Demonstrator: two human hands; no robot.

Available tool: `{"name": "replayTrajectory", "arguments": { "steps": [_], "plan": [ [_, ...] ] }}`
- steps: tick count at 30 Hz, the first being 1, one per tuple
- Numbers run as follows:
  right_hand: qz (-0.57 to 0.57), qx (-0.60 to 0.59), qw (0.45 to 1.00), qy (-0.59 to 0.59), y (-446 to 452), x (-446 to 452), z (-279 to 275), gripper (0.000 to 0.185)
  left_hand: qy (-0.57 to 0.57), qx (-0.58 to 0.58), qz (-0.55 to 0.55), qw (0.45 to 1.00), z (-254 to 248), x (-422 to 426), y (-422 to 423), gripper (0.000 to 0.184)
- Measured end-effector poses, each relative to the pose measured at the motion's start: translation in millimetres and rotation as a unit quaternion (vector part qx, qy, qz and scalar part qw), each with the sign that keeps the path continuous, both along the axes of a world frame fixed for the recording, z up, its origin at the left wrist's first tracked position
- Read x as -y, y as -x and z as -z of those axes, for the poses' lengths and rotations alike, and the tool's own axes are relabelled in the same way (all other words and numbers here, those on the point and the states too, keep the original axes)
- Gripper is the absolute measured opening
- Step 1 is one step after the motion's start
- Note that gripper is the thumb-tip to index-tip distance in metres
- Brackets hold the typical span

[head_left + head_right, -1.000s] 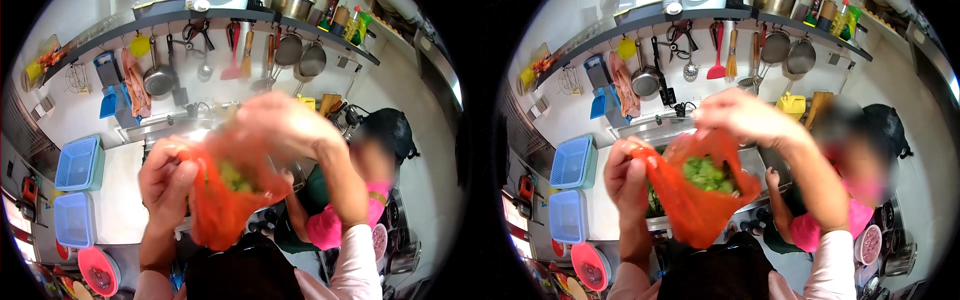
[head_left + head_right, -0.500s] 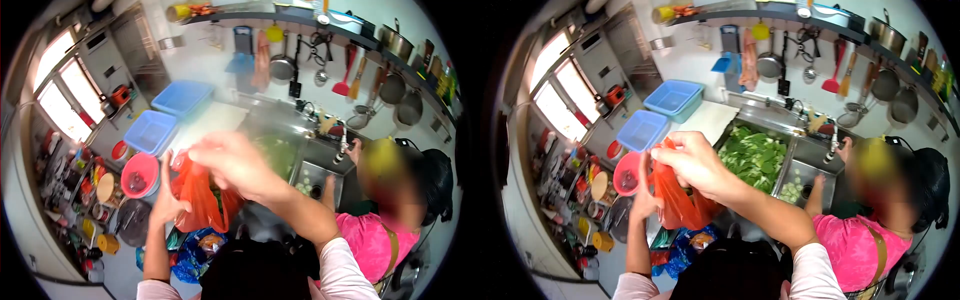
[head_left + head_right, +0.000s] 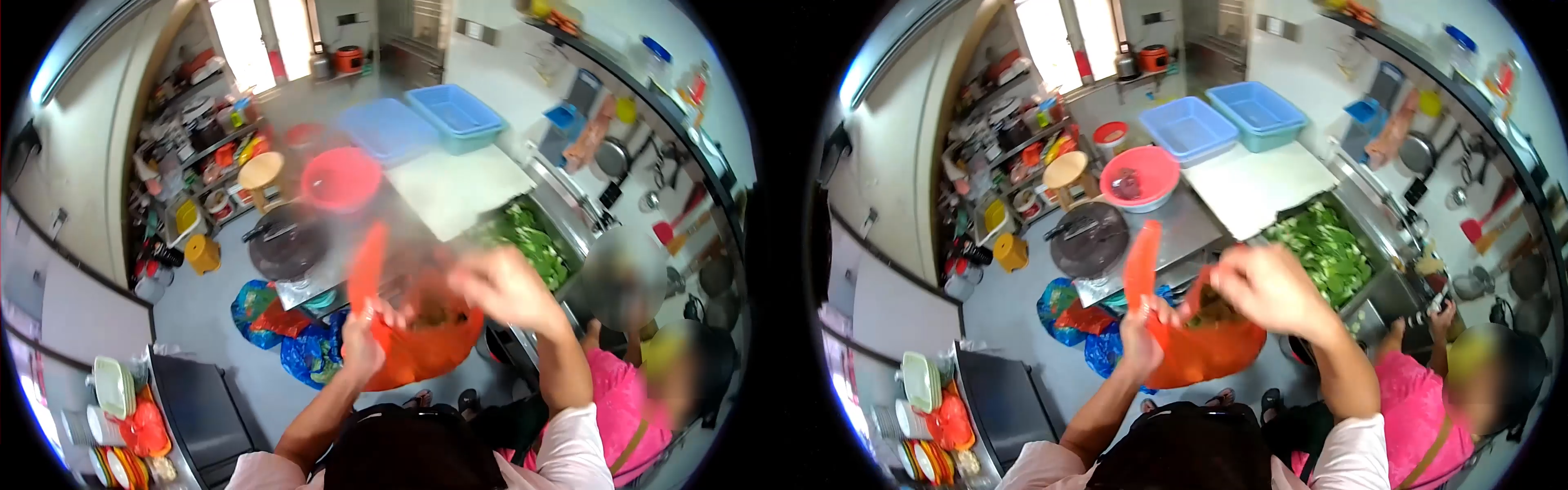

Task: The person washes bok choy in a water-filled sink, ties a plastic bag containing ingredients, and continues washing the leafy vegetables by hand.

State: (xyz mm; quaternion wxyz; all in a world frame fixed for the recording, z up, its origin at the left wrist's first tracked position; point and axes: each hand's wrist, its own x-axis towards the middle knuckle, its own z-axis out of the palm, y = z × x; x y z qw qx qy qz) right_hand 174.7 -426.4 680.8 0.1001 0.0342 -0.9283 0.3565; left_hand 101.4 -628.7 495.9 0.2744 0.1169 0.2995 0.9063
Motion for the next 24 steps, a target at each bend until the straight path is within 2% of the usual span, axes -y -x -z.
{"name": "replayTrajectory", "arguments": {
  "steps": [1,2,3,4,5,6,7,10,12,15,16,17,18,20,22,24],
  "plan": [
    [-0.075,0.055,0.995,-0.018,0,23,-5,0.018,0.073,0.033,0.008,0.997,7,17,-3,0.021],
    [-0.148,0.111,0.982,-0.034,-1,50,-5,0.014,0.156,-0.043,-0.028,0.986,12,31,-6,0.018],
    [-0.182,0.081,0.979,-0.034,6,82,7,0.010,0.241,-0.111,-0.067,0.962,12,45,-10,0.018],
    [-0.206,0.045,0.977,-0.025,16,114,18,0.011,0.329,-0.288,-0.141,0.888,1,55,-13,0.024],
    [-0.205,0.047,0.976,-0.053,30,139,31,0.011,0.362,-0.334,-0.114,0.863,3,78,-14,0.034],
    [-0.203,0.045,0.974,-0.084,43,164,38,0.012,0.475,-0.374,-0.017,0.796,7,108,-12,0.032],
    [-0.170,0.077,0.979,-0.084,54,191,25,0.020,0.480,-0.392,0.010,0.785,7,133,-10,0.029],
    [-0.186,0.060,0.980,-0.044,77,260,40,0.020,0.486,-0.435,0.132,0.746,-14,211,3,0.024],
    [-0.220,0.046,0.973,-0.047,89,307,54,0.018,0.408,-0.479,0.019,0.777,-19,247,5,0.024],
    [-0.170,-0.014,0.985,-0.021,101,363,76,0.026,0.495,-0.325,0.016,0.806,13,305,21,0.026],
    [-0.131,-0.034,0.991,-0.016,100,375,85,0.030,0.519,-0.306,0.006,0.798,2,322,25,0.029],
    [-0.087,-0.057,0.994,-0.013,98,384,99,0.035,0.521,-0.311,0.016,0.795,19,343,29,0.030],
    [-0.092,-0.062,0.993,-0.043,98,387,131,0.046,0.519,-0.320,0.027,0.793,36,360,33,0.030],
    [-0.156,0.156,0.974,0.059,95,399,148,0.044,0.516,-0.260,-0.035,0.815,19,376,33,0.023],
    [-0.144,0.128,0.977,0.094,93,416,166,0.040,0.503,-0.229,-0.011,0.834,19,398,38,0.028],
    [-0.147,0.085,0.972,0.165,99,429,163,0.031,0.513,-0.173,-0.062,0.839,7,407,43,0.036]
  ]
}}
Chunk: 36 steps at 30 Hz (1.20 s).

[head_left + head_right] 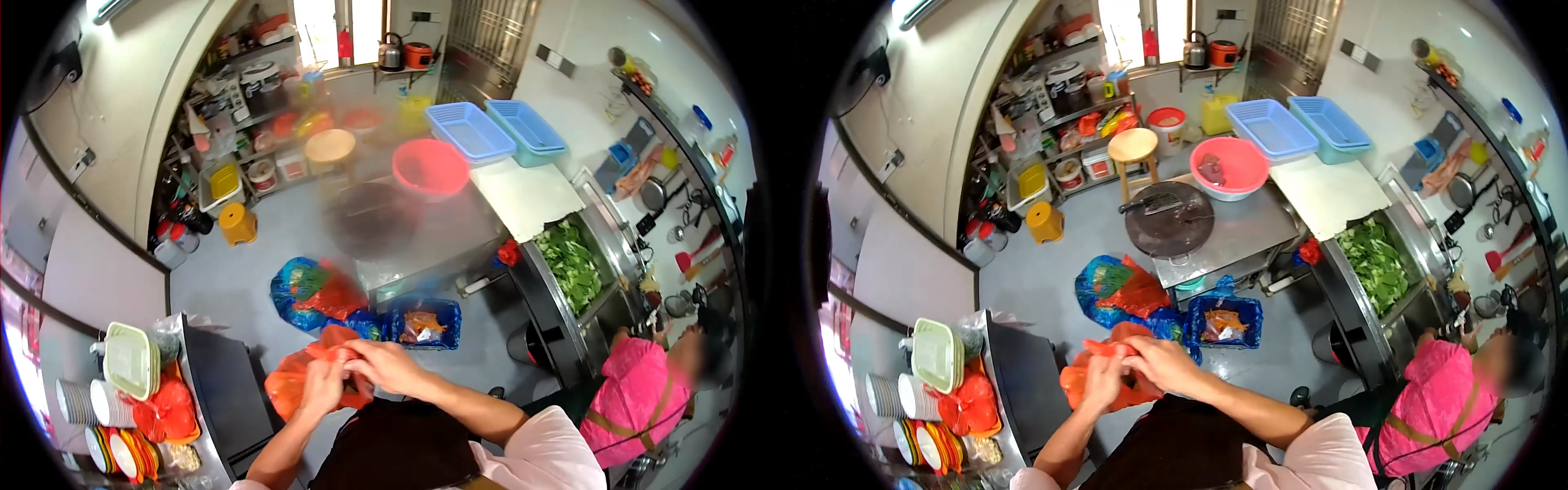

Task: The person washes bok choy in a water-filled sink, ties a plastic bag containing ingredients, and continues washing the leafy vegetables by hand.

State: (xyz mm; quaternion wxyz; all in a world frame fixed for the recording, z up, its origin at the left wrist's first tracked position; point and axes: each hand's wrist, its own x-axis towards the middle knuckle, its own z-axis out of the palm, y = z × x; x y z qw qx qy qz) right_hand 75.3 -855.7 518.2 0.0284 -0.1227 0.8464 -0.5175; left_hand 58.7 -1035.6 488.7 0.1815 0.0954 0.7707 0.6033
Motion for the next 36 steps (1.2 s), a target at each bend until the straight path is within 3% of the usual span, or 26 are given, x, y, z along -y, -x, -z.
{"name": "replayTrajectory", "arguments": {
  "steps": [1,4,6,8,9,10,12,15,18,21,26,28,30,32,34,35,36],
  "plan": [
    [0.017,-0.069,0.997,-0.031,4,7,11,0.030,0.014,-0.019,-0.018,1.000,-5,6,4,0.039],
    [-0.007,-0.087,0.994,-0.059,6,18,6,0.029,0.052,-0.058,-0.051,0.996,-35,10,8,0.042],
    [0.009,0.046,0.998,-0.035,4,22,-15,0.063,0.007,-0.097,-0.098,0.990,-28,6,9,0.038],
    [-0.024,0.117,0.981,0.150,7,21,-20,0.071,0.021,-0.130,-0.102,0.986,-26,11,9,0.026],
    [-0.088,0.147,0.975,0.144,12,15,-13,0.069,0.073,-0.142,-0.076,0.984,-27,17,8,0.026],
    [-0.116,0.113,0.982,0.095,15,10,-12,0.070,0.125,-0.152,-0.050,0.979,-31,17,6,0.026],
    [-0.157,-0.006,0.975,-0.156,20,-7,-25,0.060,0.098,-0.207,-0.014,0.973,-38,5,3,0.026],
    [-0.081,-0.199,0.965,-0.149,31,-12,-6,0.050,0.115,-0.204,0.026,0.972,-47,-2,3,0.033],
    [-0.130,-0.340,0.932,0.006,52,-15,3,0.047,0.155,-0.260,0.027,0.953,-52,-10,4,0.023],
    [-0.181,-0.228,0.939,0.184,55,11,52,0.054,0.169,-0.303,0.000,0.938,-51,-10,4,0.009],
    [0.003,-0.038,0.998,0.049,58,59,77,0.024,0.212,-0.283,-0.088,0.931,-33,19,12,0.012],
    [0.033,0.008,0.997,-0.073,62,77,72,0.018,0.101,-0.147,-0.123,0.976,-3,39,18,0.014],
    [0.055,0.048,0.992,-0.105,71,102,69,0.018,0.105,-0.251,-0.073,0.960,11,66,33,0.016],
    [0.082,0.118,0.989,-0.018,83,134,99,0.017,0.095,-0.303,-0.046,0.947,24,99,53,0.015],
    [0.074,0.250,0.960,0.103,99,162,71,0.024,0.007,-0.237,-0.012,0.971,26,134,74,0.016],
    [0.064,0.234,0.955,0.172,105,177,57,0.026,-0.003,-0.229,0.004,0.973,21,150,86,0.018],
    [0.022,0.231,0.939,0.255,108,182,88,0.029,-0.002,-0.242,0.022,0.970,15,168,98,0.018]
  ]
}}
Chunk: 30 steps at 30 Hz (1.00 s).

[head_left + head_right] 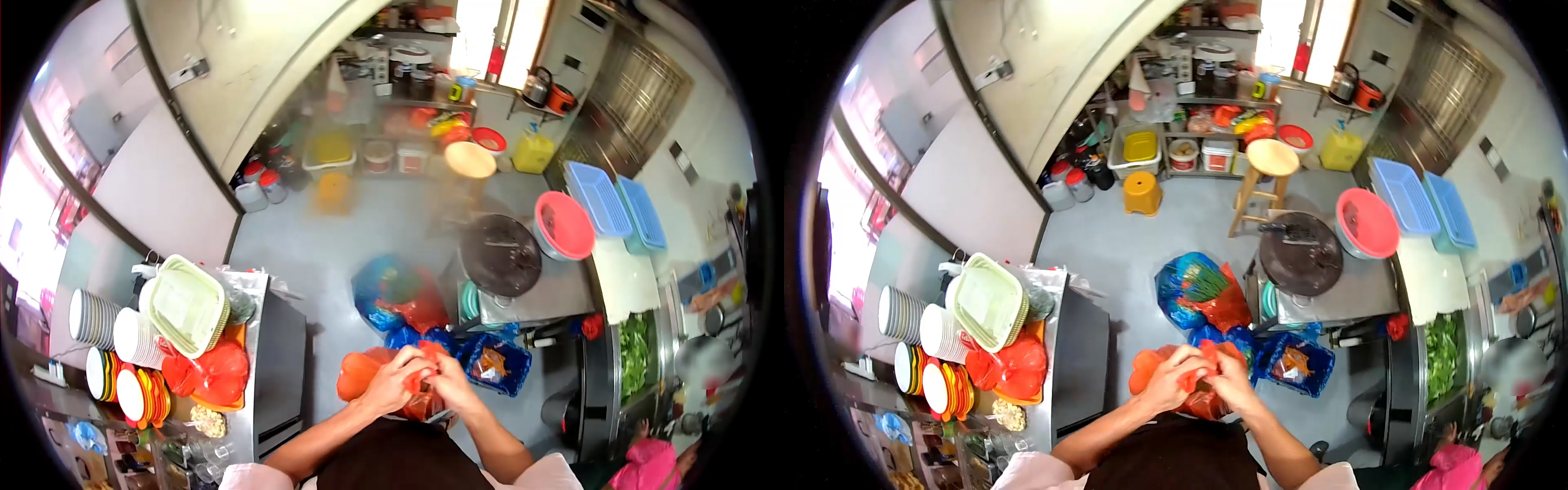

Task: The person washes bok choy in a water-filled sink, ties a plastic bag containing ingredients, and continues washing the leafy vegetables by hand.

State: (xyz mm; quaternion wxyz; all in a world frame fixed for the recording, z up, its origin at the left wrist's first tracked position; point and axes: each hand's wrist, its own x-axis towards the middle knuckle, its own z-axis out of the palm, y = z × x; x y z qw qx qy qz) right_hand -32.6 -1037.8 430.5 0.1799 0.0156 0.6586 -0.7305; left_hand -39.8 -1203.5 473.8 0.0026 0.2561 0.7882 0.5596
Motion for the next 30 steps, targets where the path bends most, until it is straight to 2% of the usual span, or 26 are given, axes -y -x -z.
{"name": "replayTrajectory", "arguments": {
  "steps": [2,4,6,8,10,11,12,13,15,16,18,20,21,23,24,27,28,30],
  "plan": [
    [-0.009,0.067,0.985,0.162,15,14,-25,0.026,-0.024,0.023,0.002,0.999,-13,31,21,0.016],
    [0.045,0.064,0.959,0.272,38,44,-65,0.022,-0.043,0.007,-0.027,0.999,-19,61,43,0.014],
    [0.055,0.025,0.962,0.266,66,69,-46,0.018,-0.085,-0.039,-0.049,0.994,-16,89,71,0.015],
    [0.075,-0.017,0.961,0.267,99,97,-35,0.016,-0.129,-0.036,-0.086,0.987,-28,111,100,0.018],
    [0.122,-0.073,0.944,0.297,136,133,-87,0.017,-0.154,-0.022,-0.102,0.983,-26,134,139,0.023],
    [0.137,-0.159,0.948,0.240,158,146,-93,0.016,-0.148,-0.012,-0.112,0.982,-26,147,160,0.024],
    [0.128,-0.155,0.947,0.252,178,159,-109,0.014,-0.140,-0.001,-0.122,0.983,-28,159,180,0.026],
    [0.106,-0.135,0.942,0.289,195,175,-133,0.016,-0.158,-0.023,-0.122,0.980,-37,169,200,0.035],
    [0.042,-0.184,0.923,0.335,238,198,-161,0.019,-0.224,-0.003,-0.095,0.970,-72,194,238,0.037],
    [0.009,-0.219,0.905,0.365,258,207,-182,0.020,-0.189,-0.019,-0.099,0.977,-91,212,256,0.037],
    [-0.048,-0.276,0.861,0.425,294,223,-211,0.021,-0.112,-0.146,-0.153,0.971,-139,233,282,0.033],
    [-0.019,-0.232,0.868,0.439,342,220,-200,0.020,-0.038,-0.224,-0.274,0.935,-140,274,312,0.032],
    [0.009,-0.175,0.885,0.431,374,208,-177,0.022,-0.006,-0.203,-0.337,0.919,-131,297,324,0.032],
    [0.089,-0.105,0.919,0.369,421,186,-122,0.028,0.049,-0.173,-0.416,0.892,-71,343,339,0.034],
    [0.089,-0.079,0.920,0.373,433,186,-114,0.025,0.069,-0.164,-0.441,0.880,-46,358,355,0.035],
    [0.033,-0.114,0.951,0.285,467,223,-148,0.023,-0.002,-0.071,-0.459,0.886,-54,363,392,0.030],
    [0.011,-0.131,0.955,0.266,486,234,-156,0.022,0.024,-0.079,-0.454,0.887,-57,369,408,0.035],
    [0.003,-0.139,0.952,0.272,524,244,-159,0.025,-0.060,-0.077,-0.454,0.886,-59,379,440,0.040]
  ]
}}
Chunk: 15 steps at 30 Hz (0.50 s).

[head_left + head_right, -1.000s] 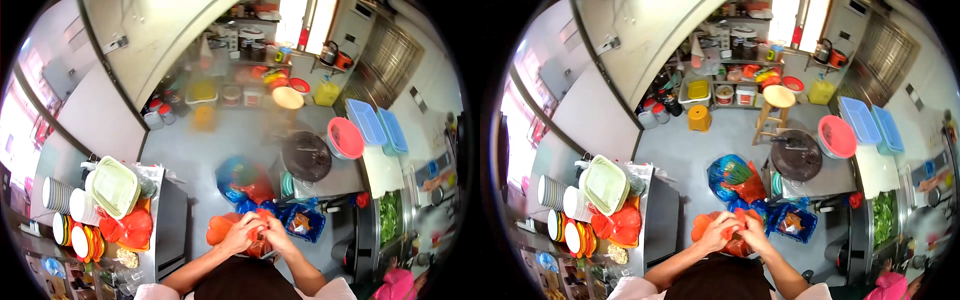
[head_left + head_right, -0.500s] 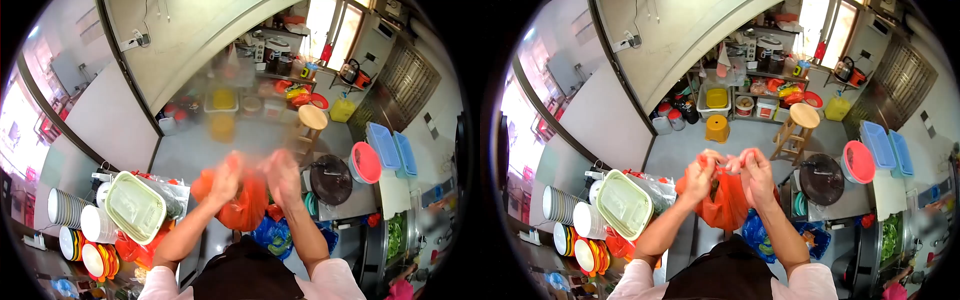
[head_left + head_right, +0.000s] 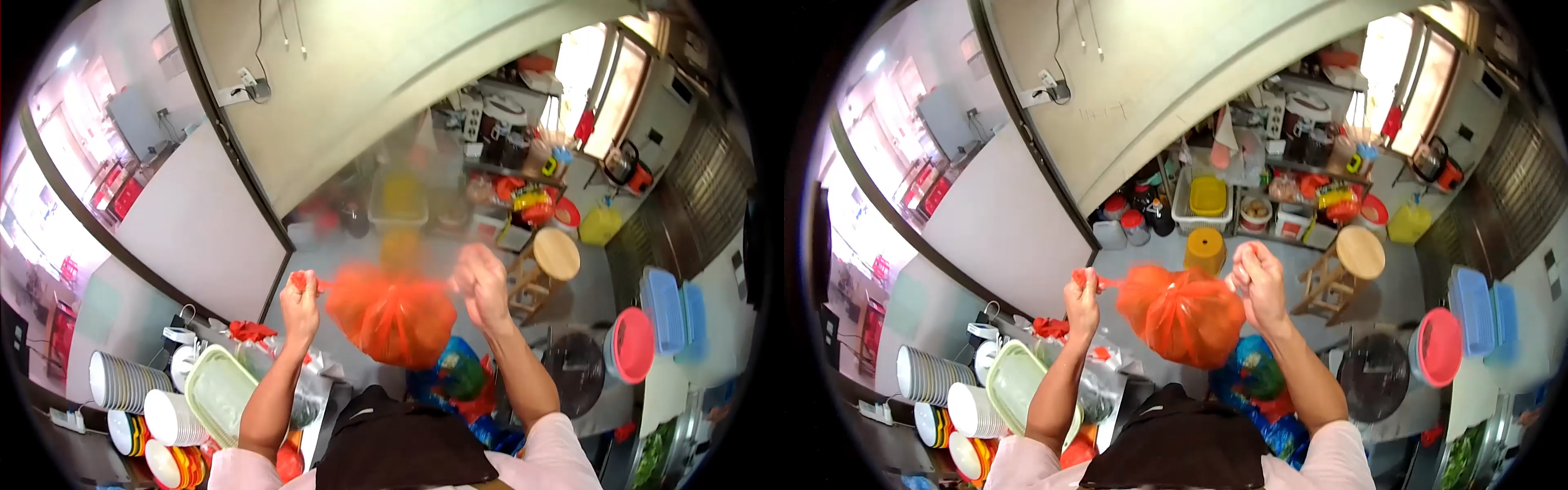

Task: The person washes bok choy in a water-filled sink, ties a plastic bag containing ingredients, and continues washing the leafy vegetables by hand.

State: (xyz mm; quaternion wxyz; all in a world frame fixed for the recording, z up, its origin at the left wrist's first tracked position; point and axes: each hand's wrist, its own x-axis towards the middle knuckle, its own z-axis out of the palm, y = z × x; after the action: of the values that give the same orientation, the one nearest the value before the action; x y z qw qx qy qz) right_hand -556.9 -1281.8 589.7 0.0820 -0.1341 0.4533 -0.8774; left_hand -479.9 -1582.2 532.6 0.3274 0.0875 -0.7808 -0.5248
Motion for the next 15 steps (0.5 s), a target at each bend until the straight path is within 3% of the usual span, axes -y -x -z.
{"name": "replayTrajectory", "arguments": {
  "steps": [3,6,8,10,11,12,13,15],
  "plan": [
    [0.010,0.001,1.000,-0.005,40,-12,14,0.027,-0.059,0.004,-0.005,0.998,15,20,33,0.043],
    [0.078,0.087,0.991,-0.059,103,-43,78,0.025,-0.110,0.140,0.016,0.984,71,25,68,0.044],
    [0.083,0.087,0.989,-0.085,122,-45,86,0.022,-0.102,0.114,0.009,0.988,107,24,113,0.043],
    [0.032,0.053,0.972,-0.228,131,-34,69,0.018,-0.040,0.064,0.055,0.996,73,11,149,0.035],
    [-0.013,0.036,0.930,-0.364,138,-25,71,0.020,0.084,0.020,0.104,0.991,60,4,172,0.032],
    [-0.035,-0.068,0.911,-0.406,143,-4,80,0.021,0.203,-0.026,0.149,0.967,50,-3,191,0.029],
    [-0.106,-0.044,0.882,-0.458,149,14,68,0.023,0.317,-0.080,0.186,0.927,42,-12,214,0.027],
    [-0.139,-0.044,0.879,-0.453,168,41,67,0.033,0.284,-0.126,0.276,0.909,31,-38,250,0.029]
  ]
}}
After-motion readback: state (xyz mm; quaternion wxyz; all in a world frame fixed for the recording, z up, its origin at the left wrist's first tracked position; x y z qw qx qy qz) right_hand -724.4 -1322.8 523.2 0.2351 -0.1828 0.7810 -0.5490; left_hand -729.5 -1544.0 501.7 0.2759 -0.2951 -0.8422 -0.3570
